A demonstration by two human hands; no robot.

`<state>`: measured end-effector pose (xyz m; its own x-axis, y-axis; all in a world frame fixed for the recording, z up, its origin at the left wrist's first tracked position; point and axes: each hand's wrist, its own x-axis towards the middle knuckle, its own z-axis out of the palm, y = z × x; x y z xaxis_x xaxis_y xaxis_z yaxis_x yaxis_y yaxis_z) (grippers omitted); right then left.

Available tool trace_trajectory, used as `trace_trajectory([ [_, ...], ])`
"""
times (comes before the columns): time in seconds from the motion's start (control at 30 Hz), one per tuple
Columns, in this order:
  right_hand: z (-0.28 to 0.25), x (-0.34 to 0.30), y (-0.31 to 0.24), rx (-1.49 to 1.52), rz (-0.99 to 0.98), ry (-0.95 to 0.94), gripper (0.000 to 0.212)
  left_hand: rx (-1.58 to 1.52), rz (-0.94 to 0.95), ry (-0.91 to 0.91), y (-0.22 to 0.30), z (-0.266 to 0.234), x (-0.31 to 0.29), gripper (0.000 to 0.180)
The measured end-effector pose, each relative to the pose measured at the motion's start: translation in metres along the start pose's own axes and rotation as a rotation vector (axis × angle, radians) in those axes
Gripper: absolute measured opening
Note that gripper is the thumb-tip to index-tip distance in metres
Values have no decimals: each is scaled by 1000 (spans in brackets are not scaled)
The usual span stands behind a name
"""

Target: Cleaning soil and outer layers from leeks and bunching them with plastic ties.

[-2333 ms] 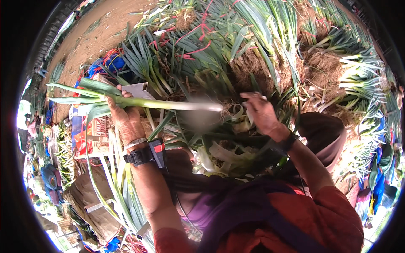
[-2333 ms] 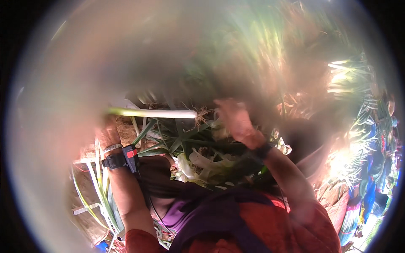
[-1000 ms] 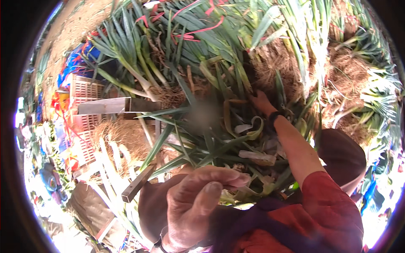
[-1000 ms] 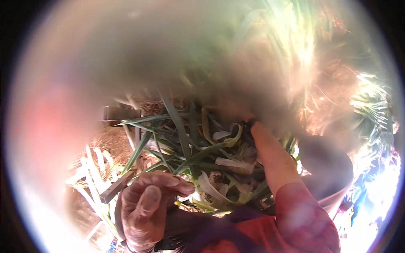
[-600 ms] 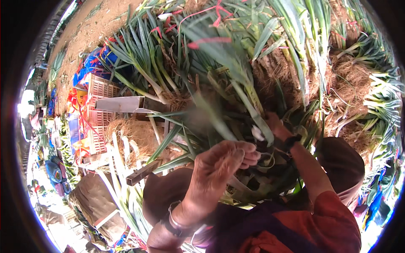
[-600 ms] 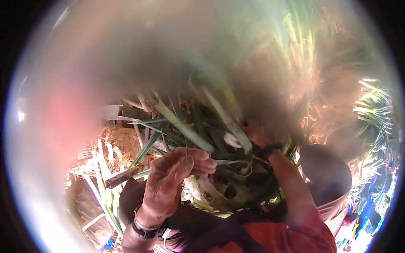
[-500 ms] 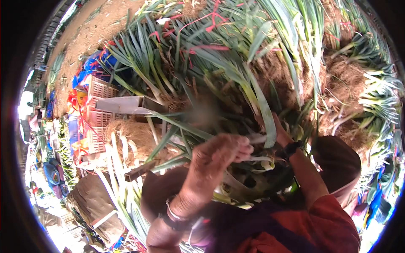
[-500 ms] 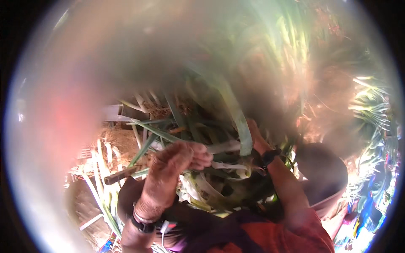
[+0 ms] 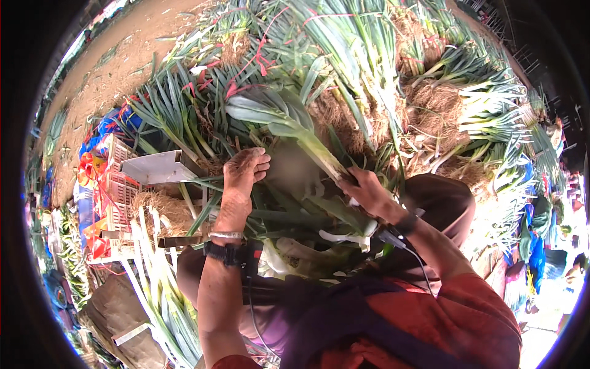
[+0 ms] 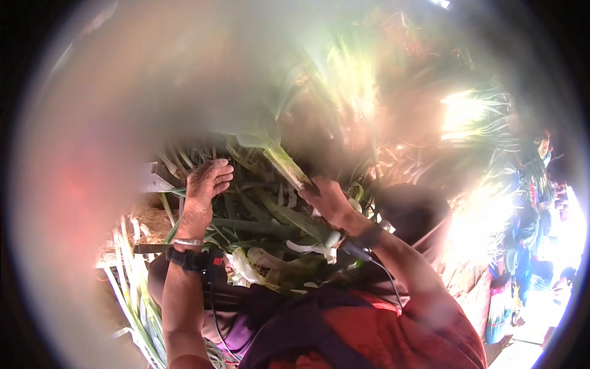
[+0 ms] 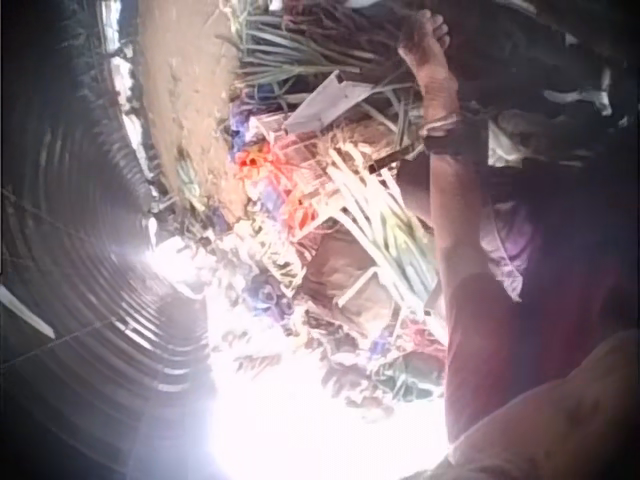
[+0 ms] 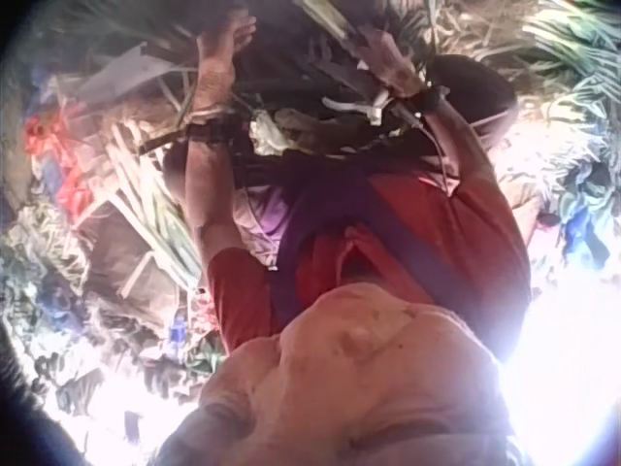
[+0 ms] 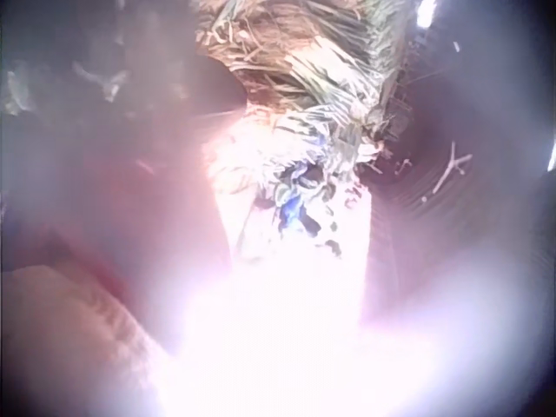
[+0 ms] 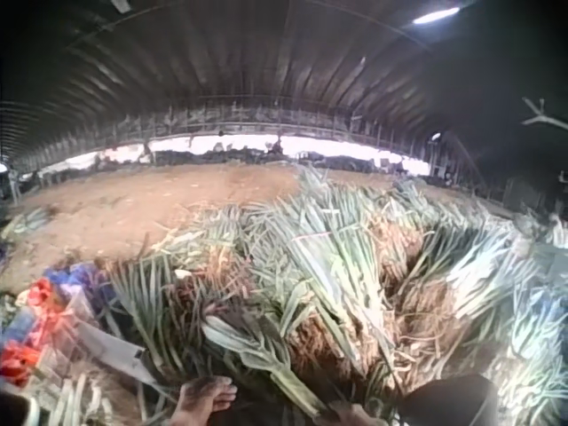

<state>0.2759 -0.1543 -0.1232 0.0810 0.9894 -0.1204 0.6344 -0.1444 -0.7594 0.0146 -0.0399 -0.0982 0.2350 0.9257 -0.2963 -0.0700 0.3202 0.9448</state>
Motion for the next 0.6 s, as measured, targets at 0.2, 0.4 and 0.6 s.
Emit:
trace_trajectory([
  [0.2, -63, -98, -68, -15, -173, 19, 37, -237, -132, -151, -17, 21, 10, 93],
  [0.4, -16, -98, -16, -56, -344, 301, 46, -713, 382, -317, 58, 47, -17, 55],
  [0.6, 13, -31, -46, -16, -477, 100, 43, -572, 360, -81, 42, 25, -16, 30],
])
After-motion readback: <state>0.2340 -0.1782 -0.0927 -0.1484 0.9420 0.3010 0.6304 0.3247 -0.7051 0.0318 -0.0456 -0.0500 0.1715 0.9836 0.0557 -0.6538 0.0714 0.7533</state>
